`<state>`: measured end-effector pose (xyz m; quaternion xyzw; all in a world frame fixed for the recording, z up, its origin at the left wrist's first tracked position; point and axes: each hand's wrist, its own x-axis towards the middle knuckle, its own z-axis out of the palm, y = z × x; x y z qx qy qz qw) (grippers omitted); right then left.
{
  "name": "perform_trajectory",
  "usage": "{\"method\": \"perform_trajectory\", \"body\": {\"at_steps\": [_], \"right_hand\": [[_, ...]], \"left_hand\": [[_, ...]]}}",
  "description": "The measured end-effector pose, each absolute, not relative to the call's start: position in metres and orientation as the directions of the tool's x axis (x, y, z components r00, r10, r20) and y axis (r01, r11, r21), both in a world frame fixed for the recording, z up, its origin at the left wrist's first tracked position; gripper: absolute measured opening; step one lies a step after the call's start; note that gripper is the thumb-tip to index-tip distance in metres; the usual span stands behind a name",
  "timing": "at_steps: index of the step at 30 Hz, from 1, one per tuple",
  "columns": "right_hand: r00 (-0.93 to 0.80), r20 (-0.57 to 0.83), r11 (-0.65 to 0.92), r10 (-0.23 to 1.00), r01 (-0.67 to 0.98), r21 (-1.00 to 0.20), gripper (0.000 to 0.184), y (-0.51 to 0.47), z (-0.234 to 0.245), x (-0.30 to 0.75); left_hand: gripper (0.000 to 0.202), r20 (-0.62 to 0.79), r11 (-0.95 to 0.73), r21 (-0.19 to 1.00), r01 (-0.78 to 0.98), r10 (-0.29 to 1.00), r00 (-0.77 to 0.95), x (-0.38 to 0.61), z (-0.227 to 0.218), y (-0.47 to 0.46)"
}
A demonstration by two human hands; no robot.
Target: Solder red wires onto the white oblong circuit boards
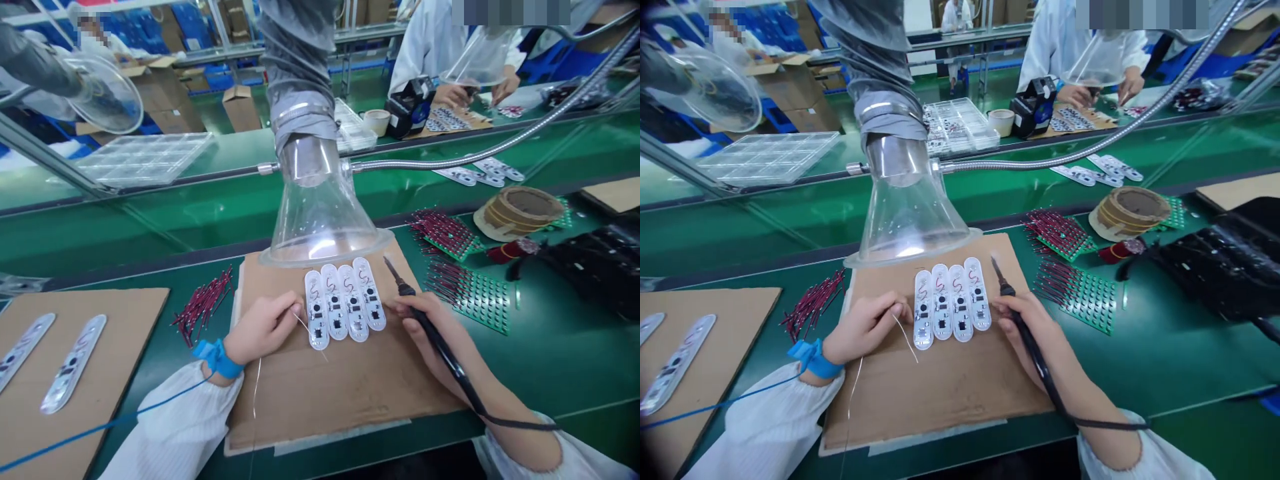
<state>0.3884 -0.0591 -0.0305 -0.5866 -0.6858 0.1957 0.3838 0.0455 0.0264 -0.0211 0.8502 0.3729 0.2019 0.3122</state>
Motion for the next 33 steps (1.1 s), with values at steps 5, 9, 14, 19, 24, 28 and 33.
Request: {"method": "perform_trajectory", "body": {"at_steps": [5, 9, 14, 19, 24, 28, 33], "right_hand": [[-0.051, 0.344, 0.295, 0.937, 0.643, -0.707, 0.025, -0.054, -0.038, 0.379], [0.006, 0.341, 0.257, 0.940, 0.643, -0.721, 0.025, -0.054, -0.027, 0.381], [-0.029, 0.268, 0.250, 0.963, 0.461, -0.852, 0.028, -0.059, -0.015, 0.370], [-0.087, 0.196, 0.214, 0.977, 0.450, -0.867, 0.019, -0.054, -0.021, 0.352], [-0.095, 0.227, 0.243, 0.969, 0.518, -0.820, 0.025, -0.047, -0.024, 0.344], [-0.116, 0.210, 0.239, 0.971, 0.536, -0.810, 0.027, -0.048, -0.022, 0.343], [-0.121, 0.185, 0.221, 0.975, 0.542, -0.810, 0.028, -0.048, -0.021, 0.341]], "left_hand": [[0.030, 0.119, -0.485, 0.697, 0.528, 0.805, 0.582, 0.051, -0.024, 0.025], [0.016, 0.179, -0.477, 0.672, 0.567, 0.847, 0.501, 0.040, -0.023, 0.034], [0.020, 0.253, -0.453, 0.682, 0.574, 0.883, 0.396, 0.023, -0.024, 0.047], [0.023, 0.249, -0.425, 0.680, 0.598, 0.900, 0.357, 0.025, -0.028, 0.049], [0.022, 0.282, -0.456, 0.657, 0.601, 0.887, 0.365, 0.027, -0.030, 0.048], [0.022, 0.305, -0.465, 0.649, 0.602, 0.884, 0.354, 0.026, -0.031, 0.049], [0.020, 0.293, -0.466, 0.646, 0.604, 0.883, 0.367, 0.028, -0.030, 0.049]]}}
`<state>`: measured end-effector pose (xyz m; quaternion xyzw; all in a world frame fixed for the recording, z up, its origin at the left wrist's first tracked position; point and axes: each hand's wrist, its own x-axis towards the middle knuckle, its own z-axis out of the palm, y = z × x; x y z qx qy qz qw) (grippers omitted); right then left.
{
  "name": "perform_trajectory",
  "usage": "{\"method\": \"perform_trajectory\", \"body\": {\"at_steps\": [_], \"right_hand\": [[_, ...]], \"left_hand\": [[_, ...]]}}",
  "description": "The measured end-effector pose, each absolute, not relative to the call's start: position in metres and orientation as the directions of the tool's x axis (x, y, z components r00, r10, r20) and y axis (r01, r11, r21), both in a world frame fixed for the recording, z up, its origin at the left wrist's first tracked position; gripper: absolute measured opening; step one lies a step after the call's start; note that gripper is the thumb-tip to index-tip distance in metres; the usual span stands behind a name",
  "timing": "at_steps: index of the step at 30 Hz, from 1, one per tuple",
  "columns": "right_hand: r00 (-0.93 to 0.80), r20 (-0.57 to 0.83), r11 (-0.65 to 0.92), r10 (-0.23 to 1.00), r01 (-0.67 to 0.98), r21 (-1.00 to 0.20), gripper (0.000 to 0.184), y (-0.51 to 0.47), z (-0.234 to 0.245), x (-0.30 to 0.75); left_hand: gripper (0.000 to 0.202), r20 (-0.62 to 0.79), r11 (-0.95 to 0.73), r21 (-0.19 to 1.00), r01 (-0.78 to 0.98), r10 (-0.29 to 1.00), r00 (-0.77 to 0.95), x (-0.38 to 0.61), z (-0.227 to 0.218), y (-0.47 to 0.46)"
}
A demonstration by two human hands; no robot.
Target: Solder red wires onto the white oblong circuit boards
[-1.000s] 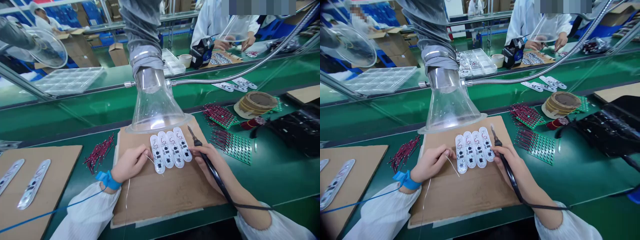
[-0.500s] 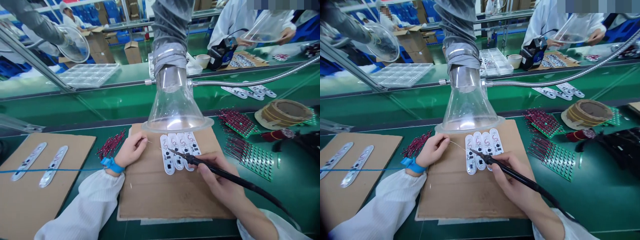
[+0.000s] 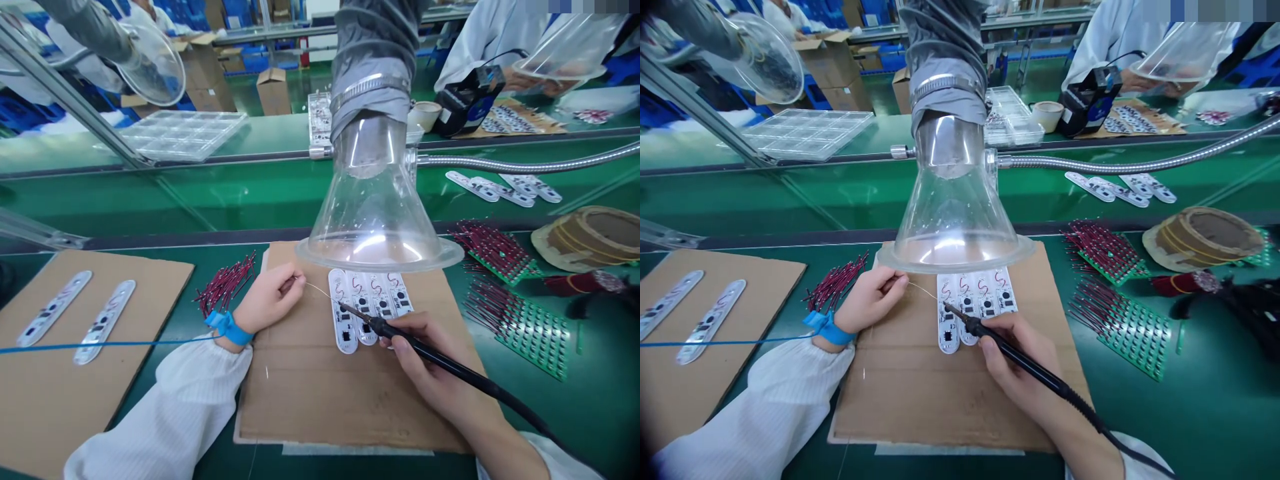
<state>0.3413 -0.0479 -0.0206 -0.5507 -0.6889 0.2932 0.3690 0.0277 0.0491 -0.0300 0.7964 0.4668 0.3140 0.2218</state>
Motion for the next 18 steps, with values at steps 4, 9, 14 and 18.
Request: {"method": "perform_trajectory", "body": {"at_steps": [4, 9, 14, 18], "right_hand": [[-0.142, 0.215, 0.257, 0.966, 0.554, -0.792, 0.025, -0.0460, -0.0207, 0.3402], [-0.152, 0.222, 0.269, 0.963, 0.552, -0.790, 0.021, -0.0453, -0.0217, 0.3402], [-0.147, 0.196, 0.245, 0.970, 0.556, -0.795, 0.021, -0.0456, -0.0224, 0.3424], [-0.146, 0.198, 0.245, 0.969, 0.557, -0.794, 0.020, -0.0459, -0.0227, 0.3416]], "left_hand": [[0.021, 0.291, -0.468, 0.646, 0.603, 0.881, 0.372, 0.0283, -0.0302, 0.0487], [0.021, 0.291, -0.455, 0.654, 0.604, 0.888, 0.355, 0.0282, -0.0311, 0.0482], [0.022, 0.310, -0.458, 0.672, 0.582, 0.888, 0.340, 0.0278, -0.0316, 0.0489], [0.022, 0.282, -0.424, 0.701, 0.574, 0.903, 0.323, 0.0264, -0.0325, 0.0489]]}}
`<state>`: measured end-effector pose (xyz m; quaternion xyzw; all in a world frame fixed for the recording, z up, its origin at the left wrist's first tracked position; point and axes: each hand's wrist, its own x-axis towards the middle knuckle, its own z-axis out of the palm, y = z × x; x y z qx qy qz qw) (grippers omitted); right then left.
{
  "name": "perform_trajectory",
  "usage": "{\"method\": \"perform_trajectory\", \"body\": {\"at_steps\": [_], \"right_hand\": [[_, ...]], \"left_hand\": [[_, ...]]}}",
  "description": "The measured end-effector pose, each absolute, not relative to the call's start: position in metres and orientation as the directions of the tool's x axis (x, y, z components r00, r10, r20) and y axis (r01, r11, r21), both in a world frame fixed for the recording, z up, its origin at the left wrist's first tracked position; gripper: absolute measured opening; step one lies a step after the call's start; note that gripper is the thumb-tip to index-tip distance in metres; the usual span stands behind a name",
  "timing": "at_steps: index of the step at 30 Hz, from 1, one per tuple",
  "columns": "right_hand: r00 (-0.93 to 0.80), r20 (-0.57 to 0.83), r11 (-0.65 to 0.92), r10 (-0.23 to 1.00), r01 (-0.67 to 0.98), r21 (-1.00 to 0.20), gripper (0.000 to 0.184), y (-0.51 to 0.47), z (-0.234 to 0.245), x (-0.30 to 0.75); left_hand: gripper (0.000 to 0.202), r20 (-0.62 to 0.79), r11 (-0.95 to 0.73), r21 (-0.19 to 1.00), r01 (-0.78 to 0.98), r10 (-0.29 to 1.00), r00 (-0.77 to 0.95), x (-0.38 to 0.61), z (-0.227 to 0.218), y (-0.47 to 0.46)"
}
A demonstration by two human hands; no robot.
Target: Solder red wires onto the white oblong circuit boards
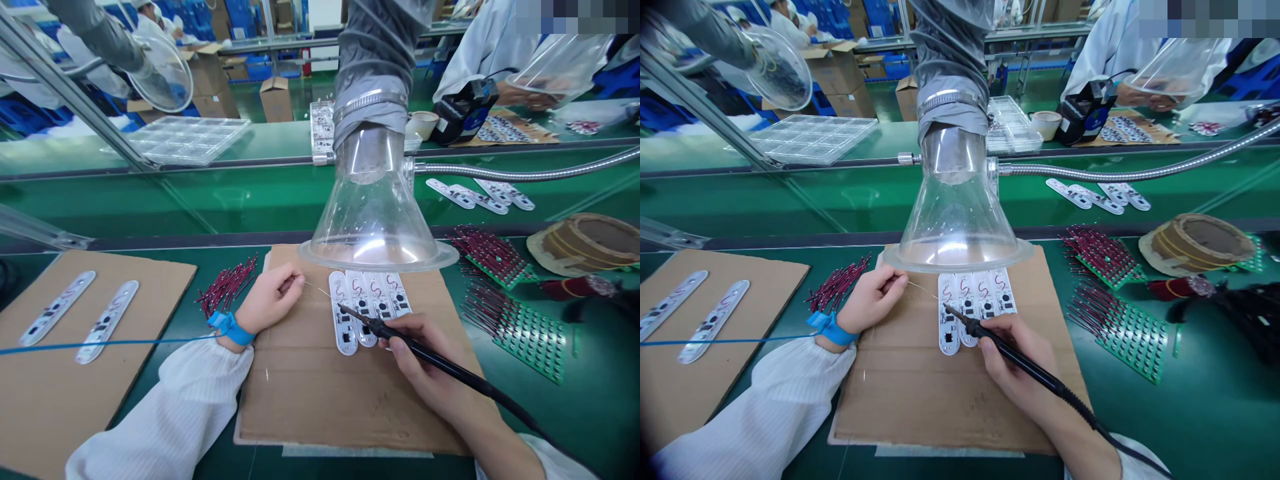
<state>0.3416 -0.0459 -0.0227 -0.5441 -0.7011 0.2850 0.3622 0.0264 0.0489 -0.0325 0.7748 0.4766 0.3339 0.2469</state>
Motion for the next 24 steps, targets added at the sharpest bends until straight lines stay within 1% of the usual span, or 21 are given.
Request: {"method": "perform_trajectory", "body": {"at_steps": [2, 4, 8, 11, 14, 17, 19, 22, 24], "right_hand": [[-0.156, 0.217, 0.267, 0.964, 0.560, -0.784, 0.016, -0.046, -0.024, 0.342], [-0.152, 0.271, 0.309, 0.950, 0.552, -0.774, 0.012, -0.047, -0.026, 0.345], [-0.054, 0.395, 0.369, 0.917, 0.487, -0.792, 0.011, -0.047, -0.033, 0.358], [0.024, 0.402, 0.349, 0.915, 0.448, -0.823, 0.013, -0.051, -0.032, 0.374], [0.101, 0.391, 0.308, 0.915, 0.454, -0.836, 0.016, -0.062, -0.028, 0.395], [0.194, 0.371, 0.255, 0.908, 0.446, -0.858, 0.018, -0.078, -0.027, 0.413], [0.246, 0.354, 0.235, 0.902, 0.407, -0.883, 0.019, -0.087, -0.030, 0.421], [0.293, 0.336, 0.234, 0.895, 0.334, -0.913, 0.017, -0.095, -0.038, 0.424], [0.297, 0.341, 0.255, 0.892, 0.292, -0.922, 0.016, -0.097, -0.043, 0.424]], "left_hand": [[0.020, 0.256, -0.394, 0.726, 0.563, 0.915, 0.311, 0.026, -0.032, 0.048], [0.017, 0.233, -0.376, 0.751, 0.542, 0.920, 0.315, 0.025, -0.032, 0.047], [0.010, 0.223, -0.384, 0.768, 0.513, 0.911, 0.347, 0.023, -0.031, 0.047], [0.011, 0.246, -0.391, 0.757, 0.524, 0.913, 0.325, 0.020, -0.033, 0.046], [0.014, 0.283, -0.410, 0.743, 0.529, 0.909, 0.307, 0.024, -0.032, 0.042], [0.010, 0.363, -0.501, 0.689, 0.523, 0.864, 0.349, 0.045, -0.023, 0.033], [0.007, 0.424, -0.599, 0.628, 0.497, 0.799, 0.427, 0.068, -0.015, 0.027], [0.009, 0.486, -0.724, 0.539, 0.430, 0.685, 0.543, 0.104, -0.010, 0.020], [0.010, 0.526, -0.758, 0.511, 0.405, 0.649, 0.550, 0.121, -0.011, 0.018]]}}
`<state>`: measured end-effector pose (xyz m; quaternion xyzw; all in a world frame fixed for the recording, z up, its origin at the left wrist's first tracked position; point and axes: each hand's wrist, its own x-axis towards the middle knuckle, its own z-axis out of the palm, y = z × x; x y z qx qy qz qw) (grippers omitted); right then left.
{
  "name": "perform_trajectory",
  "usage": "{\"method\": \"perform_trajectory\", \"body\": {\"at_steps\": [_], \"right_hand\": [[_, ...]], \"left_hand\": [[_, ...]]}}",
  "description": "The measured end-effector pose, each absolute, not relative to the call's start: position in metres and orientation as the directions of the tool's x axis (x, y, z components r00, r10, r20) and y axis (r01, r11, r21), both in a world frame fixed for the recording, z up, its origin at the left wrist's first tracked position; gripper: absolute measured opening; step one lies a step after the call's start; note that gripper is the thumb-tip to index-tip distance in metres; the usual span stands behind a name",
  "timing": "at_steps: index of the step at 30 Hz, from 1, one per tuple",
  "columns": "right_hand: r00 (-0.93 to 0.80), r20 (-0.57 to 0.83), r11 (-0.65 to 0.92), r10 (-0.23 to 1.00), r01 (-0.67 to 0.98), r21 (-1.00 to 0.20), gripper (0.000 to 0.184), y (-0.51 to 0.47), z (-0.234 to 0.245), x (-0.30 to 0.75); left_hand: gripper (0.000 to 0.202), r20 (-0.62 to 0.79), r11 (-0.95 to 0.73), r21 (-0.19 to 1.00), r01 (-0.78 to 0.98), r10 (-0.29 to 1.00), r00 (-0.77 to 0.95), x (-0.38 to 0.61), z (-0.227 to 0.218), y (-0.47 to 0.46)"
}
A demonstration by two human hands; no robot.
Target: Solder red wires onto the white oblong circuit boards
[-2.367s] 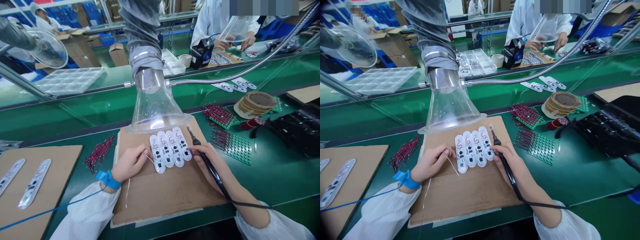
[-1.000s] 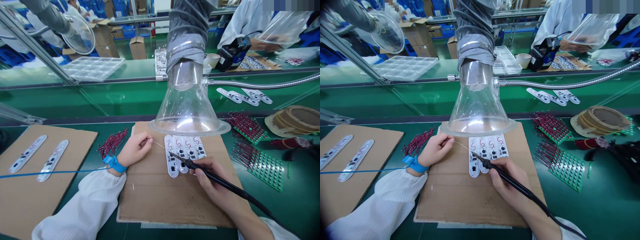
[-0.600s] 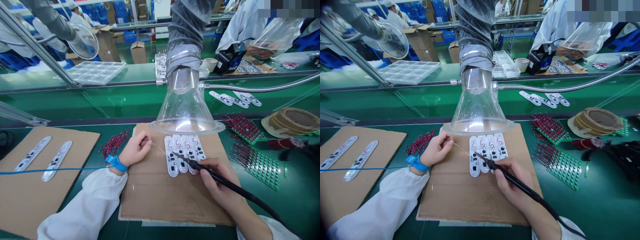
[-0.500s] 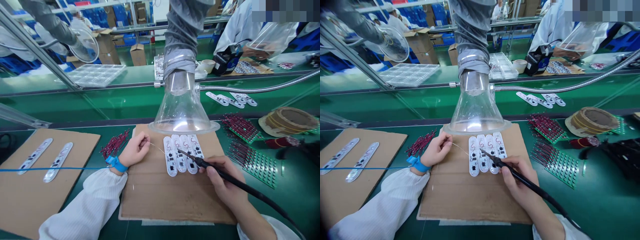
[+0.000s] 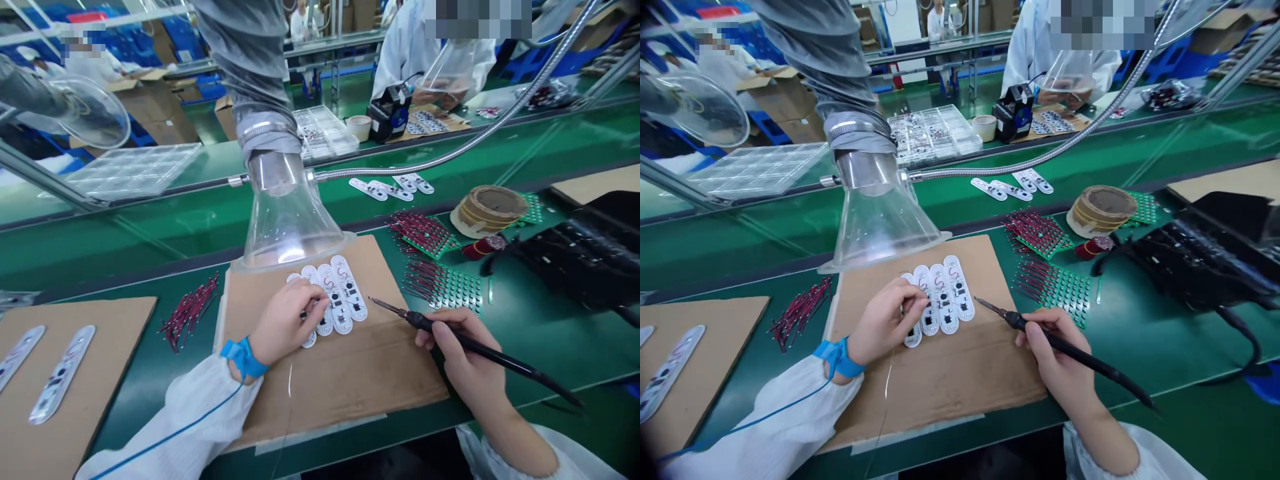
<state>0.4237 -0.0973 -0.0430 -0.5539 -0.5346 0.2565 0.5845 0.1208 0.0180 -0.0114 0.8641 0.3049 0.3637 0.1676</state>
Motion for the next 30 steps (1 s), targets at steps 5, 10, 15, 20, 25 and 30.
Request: {"method": "perform_trajectory", "body": {"at_steps": [5, 10, 15, 20, 25, 30], "right_hand": [[0.243, 0.349, 0.291, 0.905, 0.243, -0.925, 0.017, -0.100, -0.049, 0.424], [0.220, 0.327, 0.272, 0.919, 0.246, -0.930, 0.015, -0.102, -0.051, 0.425], [0.185, 0.315, 0.262, 0.931, 0.262, -0.929, 0.012, -0.103, -0.052, 0.425], [0.178, 0.318, 0.267, 0.931, 0.257, -0.929, 0.012, -0.101, -0.050, 0.424], [0.167, 0.320, 0.273, 0.932, 0.257, -0.927, 0.012, -0.100, -0.050, 0.424], [0.164, 0.324, 0.276, 0.932, 0.261, -0.925, 0.013, -0.101, -0.050, 0.424]], "left_hand": [[0.012, 0.549, -0.744, 0.527, 0.411, 0.667, 0.504, 0.131, -0.021, 0.016], [0.012, 0.501, -0.736, 0.530, 0.421, 0.672, 0.545, 0.130, -0.023, 0.015], [0.013, 0.480, -0.736, 0.526, 0.426, 0.670, 0.566, 0.132, -0.023, 0.016], [0.013, 0.489, -0.756, 0.510, 0.410, 0.648, 0.584, 0.132, -0.024, 0.017], [0.012, 0.484, -0.753, 0.512, 0.413, 0.650, 0.586, 0.131, -0.024, 0.017], [0.014, 0.471, -0.752, 0.513, 0.414, 0.650, 0.597, 0.131, -0.025, 0.017]]}}
